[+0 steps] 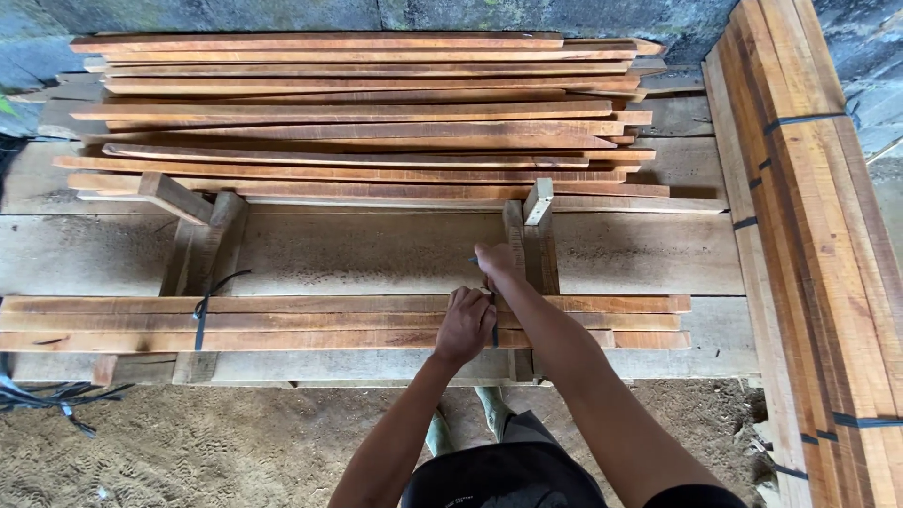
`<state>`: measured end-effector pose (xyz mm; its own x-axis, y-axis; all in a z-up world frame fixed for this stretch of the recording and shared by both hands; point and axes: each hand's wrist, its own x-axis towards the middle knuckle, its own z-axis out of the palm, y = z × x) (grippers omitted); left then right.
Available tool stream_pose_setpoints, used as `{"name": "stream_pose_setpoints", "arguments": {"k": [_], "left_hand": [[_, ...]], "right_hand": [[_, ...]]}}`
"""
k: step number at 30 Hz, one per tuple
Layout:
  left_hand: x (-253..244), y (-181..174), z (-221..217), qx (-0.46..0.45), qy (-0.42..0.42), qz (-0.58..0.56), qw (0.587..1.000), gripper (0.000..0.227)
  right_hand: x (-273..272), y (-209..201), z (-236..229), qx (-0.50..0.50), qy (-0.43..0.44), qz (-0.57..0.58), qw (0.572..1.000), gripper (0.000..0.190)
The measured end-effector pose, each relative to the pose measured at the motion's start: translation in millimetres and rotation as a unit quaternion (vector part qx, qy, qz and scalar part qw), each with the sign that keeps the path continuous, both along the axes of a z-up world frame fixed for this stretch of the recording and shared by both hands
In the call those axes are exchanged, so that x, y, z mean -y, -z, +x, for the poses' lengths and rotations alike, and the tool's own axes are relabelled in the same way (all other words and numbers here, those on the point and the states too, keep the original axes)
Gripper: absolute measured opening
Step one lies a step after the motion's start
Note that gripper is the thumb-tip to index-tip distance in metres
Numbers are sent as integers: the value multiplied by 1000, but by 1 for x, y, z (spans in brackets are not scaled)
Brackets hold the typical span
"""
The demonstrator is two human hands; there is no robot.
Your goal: Organizing and bundling wooden stakes using plastic ties at a workbench.
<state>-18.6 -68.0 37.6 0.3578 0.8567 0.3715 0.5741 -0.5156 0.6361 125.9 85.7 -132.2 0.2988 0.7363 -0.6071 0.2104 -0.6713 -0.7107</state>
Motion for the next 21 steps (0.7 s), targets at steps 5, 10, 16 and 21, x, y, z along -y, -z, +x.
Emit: {"name": "stream_pose_setpoints", "arguments": {"k": [5, 10, 16, 21], "left_hand": [[-3, -5, -4, 19, 11, -1, 1000, 28], [-3, -10, -6, 23, 24, -28, 999, 28], [-9, 15, -26, 118, 57, -48, 990, 37], [-28, 52, -96, -203, -13, 235, 950, 15]], "right_hand": [[-5, 47, -8, 90, 49, -28, 994, 46], [-14, 70, 9, 34, 150, -7, 988, 44], [30, -71, -4, 149, -75, 80, 983, 42], [99, -139, -34, 310, -242, 122, 911, 63]]}}
